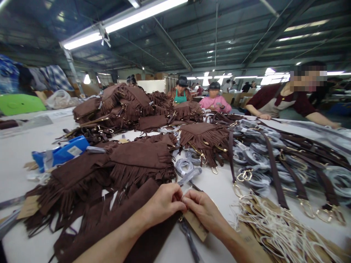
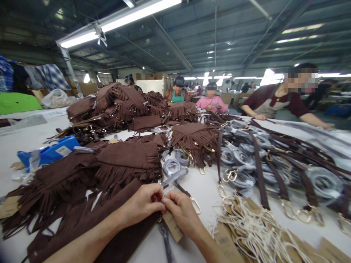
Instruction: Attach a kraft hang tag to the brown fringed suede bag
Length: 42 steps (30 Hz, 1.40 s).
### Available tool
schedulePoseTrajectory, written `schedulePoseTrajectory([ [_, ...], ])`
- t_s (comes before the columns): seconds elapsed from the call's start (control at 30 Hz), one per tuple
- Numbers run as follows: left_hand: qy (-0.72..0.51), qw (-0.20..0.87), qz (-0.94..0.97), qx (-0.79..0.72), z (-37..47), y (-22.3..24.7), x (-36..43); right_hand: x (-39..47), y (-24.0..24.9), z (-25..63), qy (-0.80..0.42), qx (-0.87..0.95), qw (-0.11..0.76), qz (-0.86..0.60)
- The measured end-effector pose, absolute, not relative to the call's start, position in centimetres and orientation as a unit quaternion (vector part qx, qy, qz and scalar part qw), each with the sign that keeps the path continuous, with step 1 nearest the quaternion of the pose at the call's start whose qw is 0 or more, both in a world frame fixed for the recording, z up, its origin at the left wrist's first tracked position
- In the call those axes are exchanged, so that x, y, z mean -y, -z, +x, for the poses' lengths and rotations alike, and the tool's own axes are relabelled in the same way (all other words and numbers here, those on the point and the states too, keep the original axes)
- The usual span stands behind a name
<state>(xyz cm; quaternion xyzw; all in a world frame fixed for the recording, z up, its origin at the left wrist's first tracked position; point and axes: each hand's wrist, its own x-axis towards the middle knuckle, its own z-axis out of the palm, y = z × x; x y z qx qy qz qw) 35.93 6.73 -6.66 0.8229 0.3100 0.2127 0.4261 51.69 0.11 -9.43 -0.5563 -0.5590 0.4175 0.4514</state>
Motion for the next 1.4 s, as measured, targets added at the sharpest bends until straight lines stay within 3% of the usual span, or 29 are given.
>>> schedulePoseTrajectory([
  [0.37,-0.218,0.39,0.84,-0.309,35.8,6.5,-6.9,-0.2,9.7,51.8,-0.432,0.551,0.444,-0.559],
  [0.67,-0.204,0.544,0.753,-0.307,35.9,7.5,-7.3,-0.1,9.7,52.0,-0.468,0.515,0.452,-0.558],
  [0.87,-0.184,0.764,0.54,-0.303,35.6,6.2,-8.1,0.2,9.5,52.0,-0.673,0.321,0.488,-0.454],
  [1.03,-0.179,0.813,0.479,-0.279,35.3,5.9,-8.5,0.4,9.1,52.1,-0.769,0.226,0.51,-0.313],
  [1.13,-0.188,0.819,0.468,-0.273,35.1,5.9,-8.6,0.6,8.7,52.0,-0.765,0.274,0.512,-0.278],
  [1.4,-0.18,0.79,0.509,-0.291,35.0,6.1,-9.0,-0.2,10.9,51.0,-0.624,0.348,0.546,-0.437],
])
